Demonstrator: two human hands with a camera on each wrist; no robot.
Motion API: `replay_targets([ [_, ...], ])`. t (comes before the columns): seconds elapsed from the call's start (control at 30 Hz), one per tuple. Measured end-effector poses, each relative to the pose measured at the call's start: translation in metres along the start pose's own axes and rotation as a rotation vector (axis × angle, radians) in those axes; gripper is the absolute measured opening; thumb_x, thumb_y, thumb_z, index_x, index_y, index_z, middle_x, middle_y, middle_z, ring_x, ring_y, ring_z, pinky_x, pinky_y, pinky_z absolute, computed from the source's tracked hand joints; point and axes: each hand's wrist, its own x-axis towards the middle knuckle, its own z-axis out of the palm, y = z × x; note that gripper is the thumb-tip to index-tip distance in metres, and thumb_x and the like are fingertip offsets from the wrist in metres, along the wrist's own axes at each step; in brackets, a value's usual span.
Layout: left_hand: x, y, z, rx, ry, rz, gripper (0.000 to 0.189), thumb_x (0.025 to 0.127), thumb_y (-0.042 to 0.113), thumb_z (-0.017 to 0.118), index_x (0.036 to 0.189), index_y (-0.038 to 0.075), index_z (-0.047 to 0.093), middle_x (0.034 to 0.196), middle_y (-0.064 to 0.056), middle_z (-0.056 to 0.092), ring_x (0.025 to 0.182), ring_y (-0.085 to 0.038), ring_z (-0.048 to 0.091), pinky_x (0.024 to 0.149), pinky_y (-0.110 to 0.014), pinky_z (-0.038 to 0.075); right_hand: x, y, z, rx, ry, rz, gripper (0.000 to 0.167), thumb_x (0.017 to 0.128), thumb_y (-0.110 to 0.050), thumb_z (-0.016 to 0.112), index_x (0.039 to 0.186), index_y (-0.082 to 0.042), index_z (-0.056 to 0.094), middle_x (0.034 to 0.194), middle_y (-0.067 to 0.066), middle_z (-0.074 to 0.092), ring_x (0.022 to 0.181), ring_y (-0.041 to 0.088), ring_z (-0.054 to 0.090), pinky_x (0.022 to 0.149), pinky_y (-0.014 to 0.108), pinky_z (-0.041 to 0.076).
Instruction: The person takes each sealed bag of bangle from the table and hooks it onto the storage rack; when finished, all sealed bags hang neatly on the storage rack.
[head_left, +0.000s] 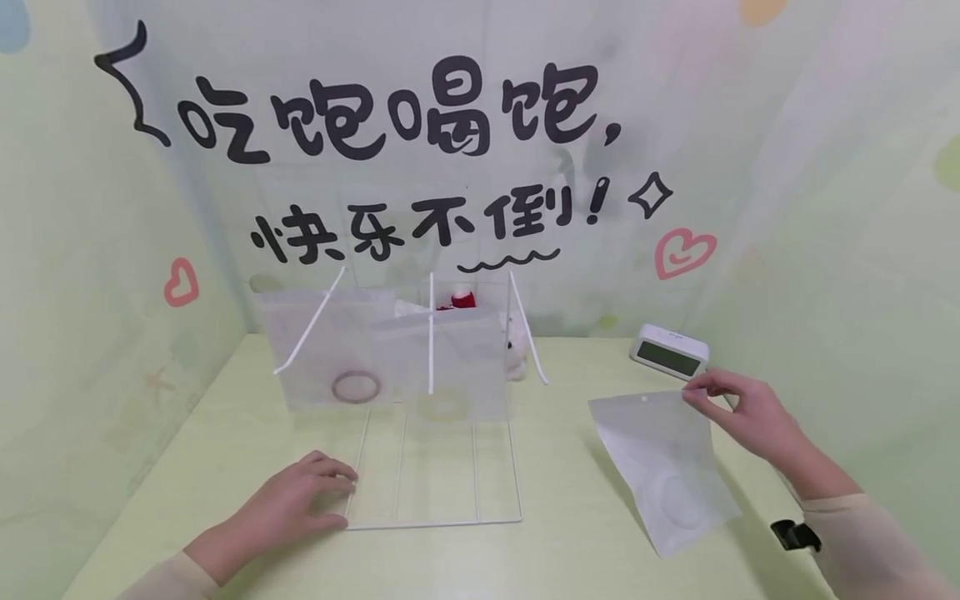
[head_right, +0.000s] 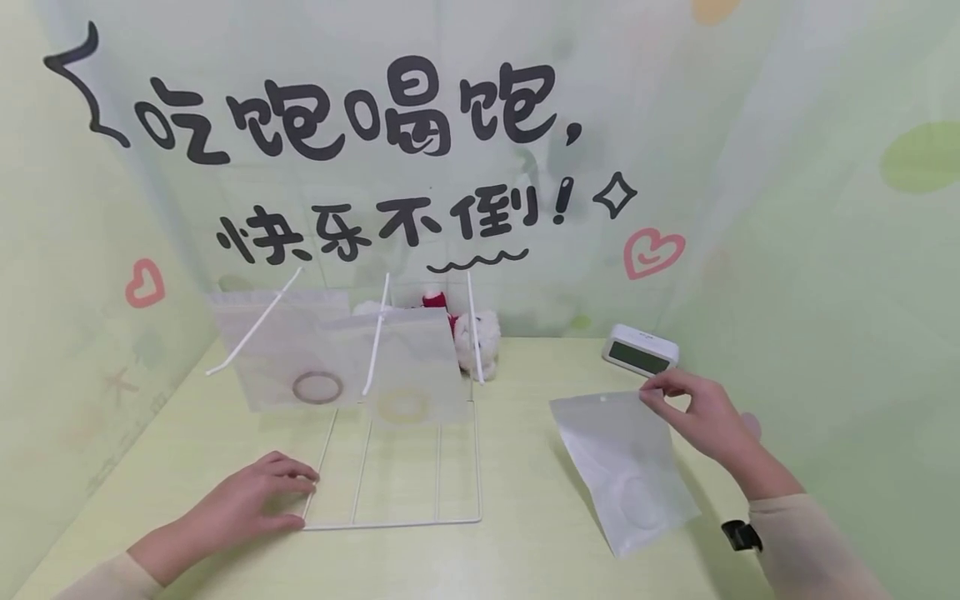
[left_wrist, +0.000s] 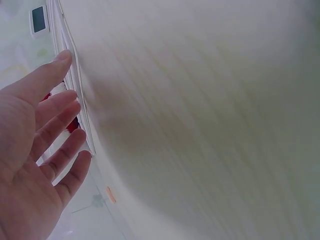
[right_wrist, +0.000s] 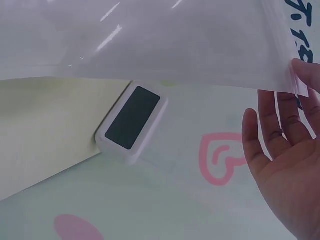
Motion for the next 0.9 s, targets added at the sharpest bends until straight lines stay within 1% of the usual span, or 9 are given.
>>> replay_targets([
  [0.23,0.0,0.002,0.0,-0.002,0.0,0.002,0.041,0.077,0.04,0.087,0.112,0.021,0.078,0.124,0.012,0.07,0.111,-0.015,0.062,0.092,-0.042,0.061,0.0,-0.013,-0.004,0.044,0.032,-0.049,0.017,0.089,-0.009,0.081,0.099,-0.022,0.076,0.088,-0.011,0.071,0.083,-0.007,0.059,0.072,0.008,0.045],
  [0.37,0.0,0.002,0.0,-0.004,-0.003,-0.001,0.041,0.077,0.04,0.087,0.112,0.021,0.078,0.123,0.013,0.07,0.111,-0.015,0.062,0.093,-0.042,0.061,0.0,-0.021,-0.006,0.052,0.043,-0.076,0.02,0.088,-0.007,0.081,0.099,-0.023,0.076,0.089,-0.012,0.071,0.084,-0.007,0.06,0.079,0.004,0.043],
  [0.5,0.0,0.002,0.0,-0.001,-0.006,-0.002,0.041,0.077,0.04,0.087,0.112,0.021,0.078,0.123,0.013,0.07,0.111,-0.015,0.061,0.093,-0.042,0.061,0.002,-0.03,-0.007,0.072,0.063,-0.115,0.024,0.086,-0.002,0.081,0.099,-0.022,0.076,0.089,-0.011,0.071,0.086,-0.007,0.059,0.085,0.002,0.041],
  [0.7,-0.001,0.001,0.0,-0.004,-0.006,-0.003,0.04,0.077,0.04,0.087,0.112,0.021,0.079,0.124,0.013,0.07,0.111,-0.015,0.061,0.092,-0.042,0.06,0.007,-0.046,-0.008,0.127,0.098,-0.194,0.035,0.079,0.008,0.082,0.097,-0.021,0.076,0.087,-0.006,0.072,0.086,-0.004,0.06,0.084,0.003,0.042],
  [0.9,-0.001,-0.001,0.002,-0.004,0.005,0.008,0.04,0.078,0.043,0.086,0.112,0.022,0.078,0.124,0.014,0.07,0.111,-0.015,0.061,0.092,-0.042,0.06,0.01,-0.06,-0.01,0.135,0.077,-0.258,0.038,0.078,0.007,0.083,0.098,-0.025,0.073,0.086,-0.001,0.072,0.085,-0.004,0.06,0.087,0.004,0.043],
])
